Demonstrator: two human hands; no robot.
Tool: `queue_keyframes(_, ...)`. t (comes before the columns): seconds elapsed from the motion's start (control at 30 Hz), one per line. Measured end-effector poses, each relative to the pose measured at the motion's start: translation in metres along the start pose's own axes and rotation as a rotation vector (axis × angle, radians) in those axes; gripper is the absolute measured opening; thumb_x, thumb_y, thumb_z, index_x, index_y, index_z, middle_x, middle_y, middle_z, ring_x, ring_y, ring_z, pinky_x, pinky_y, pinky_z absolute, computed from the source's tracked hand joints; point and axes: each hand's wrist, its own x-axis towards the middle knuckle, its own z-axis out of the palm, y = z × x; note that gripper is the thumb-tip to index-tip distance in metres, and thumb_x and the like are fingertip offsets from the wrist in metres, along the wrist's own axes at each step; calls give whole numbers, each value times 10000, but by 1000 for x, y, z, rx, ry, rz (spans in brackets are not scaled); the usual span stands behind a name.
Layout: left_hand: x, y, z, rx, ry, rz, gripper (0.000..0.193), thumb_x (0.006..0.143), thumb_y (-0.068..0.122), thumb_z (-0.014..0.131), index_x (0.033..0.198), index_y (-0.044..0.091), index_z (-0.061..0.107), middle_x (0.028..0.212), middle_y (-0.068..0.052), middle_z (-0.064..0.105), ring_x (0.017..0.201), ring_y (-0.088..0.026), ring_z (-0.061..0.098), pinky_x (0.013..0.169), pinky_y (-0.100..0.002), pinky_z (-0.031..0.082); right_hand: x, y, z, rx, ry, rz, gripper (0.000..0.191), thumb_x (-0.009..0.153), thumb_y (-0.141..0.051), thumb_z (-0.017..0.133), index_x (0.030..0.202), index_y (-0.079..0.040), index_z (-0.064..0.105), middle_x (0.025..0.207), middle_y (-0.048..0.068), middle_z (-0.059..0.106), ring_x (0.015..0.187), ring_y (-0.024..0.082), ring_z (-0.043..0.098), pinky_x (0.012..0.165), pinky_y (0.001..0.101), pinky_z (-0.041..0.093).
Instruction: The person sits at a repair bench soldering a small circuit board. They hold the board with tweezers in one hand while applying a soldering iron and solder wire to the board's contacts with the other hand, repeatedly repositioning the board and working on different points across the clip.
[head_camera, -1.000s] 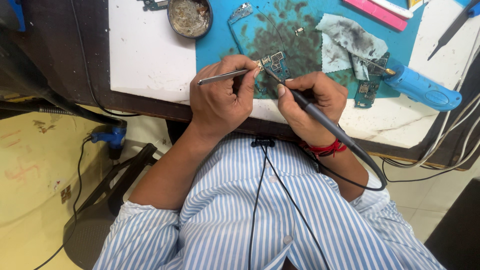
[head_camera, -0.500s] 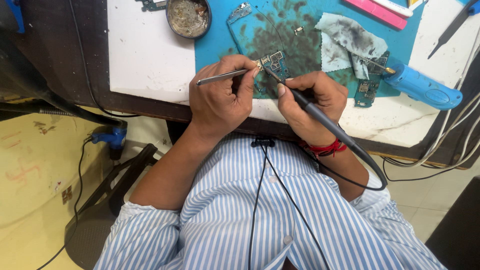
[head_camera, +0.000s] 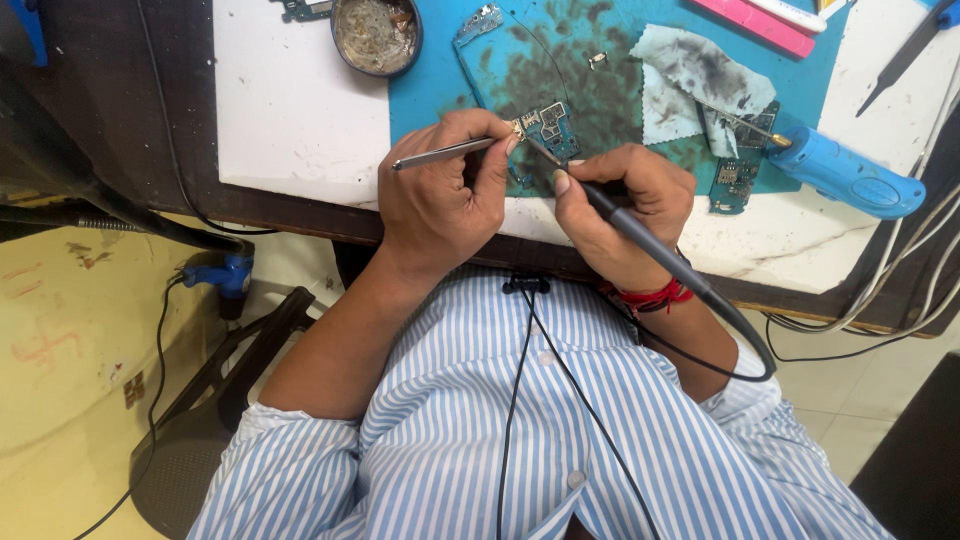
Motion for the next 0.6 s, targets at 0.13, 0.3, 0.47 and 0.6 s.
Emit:
queue_keyframes(0.13, -1, 0, 0, -5, 4, 9, 122, 1001, 81, 753, 1044, 70, 640, 853, -42, 711, 698, -191, 670, 646, -338, 488, -1, -1, 0, -12, 4, 25, 133, 937, 2, 810, 966, 13, 681, 809, 51, 689, 670, 55, 602, 557, 192, 437)
queue_keyframes(0.3, -1, -1, 1, -8, -2, 1, 119, 999, 78, 753, 1041, 65, 643, 843, -42, 714, 686, -181, 671, 632, -331, 485, -1, 0, 1, 6, 2, 8, 133, 950, 7, 810, 985, 17, 682, 822, 53, 688, 633, 43, 603, 563, 193, 438)
queue_keyframes(0.47, -2, 0, 1, -3, -1, 1, 114, 1001, 81, 751, 1038, 70, 644, 853, -44, 717, 695, -185, 673, 642, -333, 490, -2, 0, 1, 7, -2, 13, 133, 962, 5, 809, 994, 16, 681, 824, 51, 690, 657, 43, 606, 569, 194, 445)
queue_keyframes(0.6, -2, 0, 1, 1, 1, 6, 116, 1000, 82, 752, 1038, 69, 643, 852, -42, 715, 696, -187, 675, 643, -335, 489, -2, 1, 1, 2, -4, 2, 135, 961, 6, 811, 992, 13, 680, 827, 51, 693, 659, 44, 611, 569, 194, 446)
